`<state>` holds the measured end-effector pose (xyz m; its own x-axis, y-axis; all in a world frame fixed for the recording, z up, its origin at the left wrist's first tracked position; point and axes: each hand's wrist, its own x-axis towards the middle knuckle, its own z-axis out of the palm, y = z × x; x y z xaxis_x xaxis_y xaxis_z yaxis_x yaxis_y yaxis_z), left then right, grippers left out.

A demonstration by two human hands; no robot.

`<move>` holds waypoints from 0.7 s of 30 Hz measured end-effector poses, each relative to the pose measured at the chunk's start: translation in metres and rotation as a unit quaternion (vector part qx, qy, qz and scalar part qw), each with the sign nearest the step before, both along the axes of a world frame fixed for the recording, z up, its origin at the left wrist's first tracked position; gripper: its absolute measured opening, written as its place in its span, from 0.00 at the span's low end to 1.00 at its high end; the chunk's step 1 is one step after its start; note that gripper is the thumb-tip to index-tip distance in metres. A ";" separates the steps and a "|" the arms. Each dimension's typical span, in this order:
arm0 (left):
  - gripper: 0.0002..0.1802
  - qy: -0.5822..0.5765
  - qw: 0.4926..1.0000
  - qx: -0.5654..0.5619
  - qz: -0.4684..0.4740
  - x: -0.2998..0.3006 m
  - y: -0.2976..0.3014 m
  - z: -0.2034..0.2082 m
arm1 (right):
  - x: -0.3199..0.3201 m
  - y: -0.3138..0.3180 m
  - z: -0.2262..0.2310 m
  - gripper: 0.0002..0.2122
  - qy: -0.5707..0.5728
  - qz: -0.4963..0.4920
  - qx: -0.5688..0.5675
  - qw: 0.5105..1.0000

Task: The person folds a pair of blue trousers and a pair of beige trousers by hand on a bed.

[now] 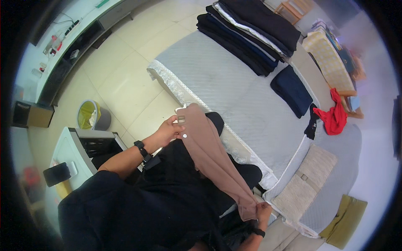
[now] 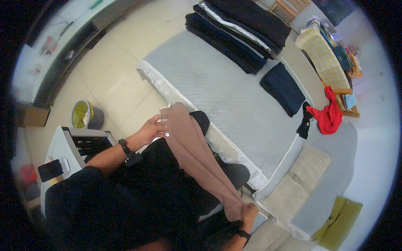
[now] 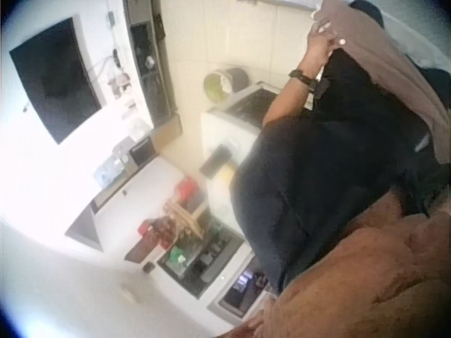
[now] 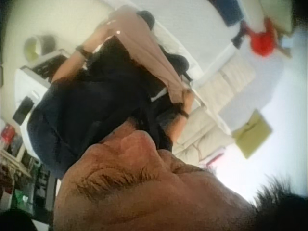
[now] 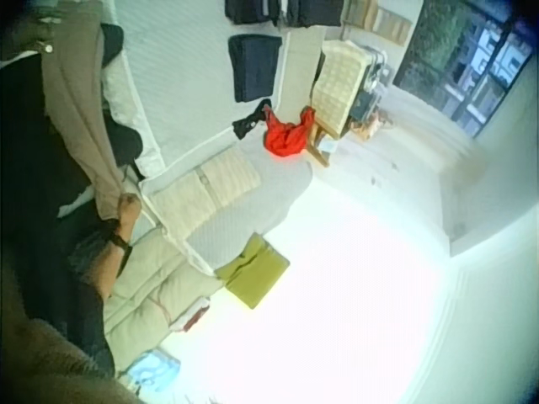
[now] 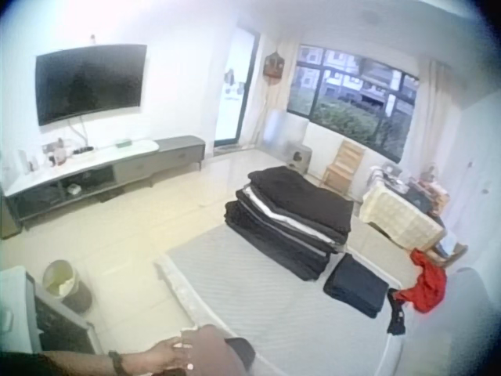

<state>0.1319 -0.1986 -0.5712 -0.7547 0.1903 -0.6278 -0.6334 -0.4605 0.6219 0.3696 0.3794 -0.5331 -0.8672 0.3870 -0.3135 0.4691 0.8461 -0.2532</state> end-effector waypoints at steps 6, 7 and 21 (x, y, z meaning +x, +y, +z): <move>0.31 0.119 0.991 0.052 0.018 0.001 0.006 0.032 | 0.009 0.021 0.016 0.09 0.088 0.008 -0.042 0.995; 0.31 0.118 0.991 0.055 0.013 0.000 0.008 0.035 | 0.009 0.026 0.020 0.09 0.083 -0.044 -0.087 0.992; 0.31 -0.031 0.999 0.025 -0.033 -0.010 -0.010 -0.013 | -0.022 -0.023 0.004 0.07 0.062 -0.024 -0.031 0.997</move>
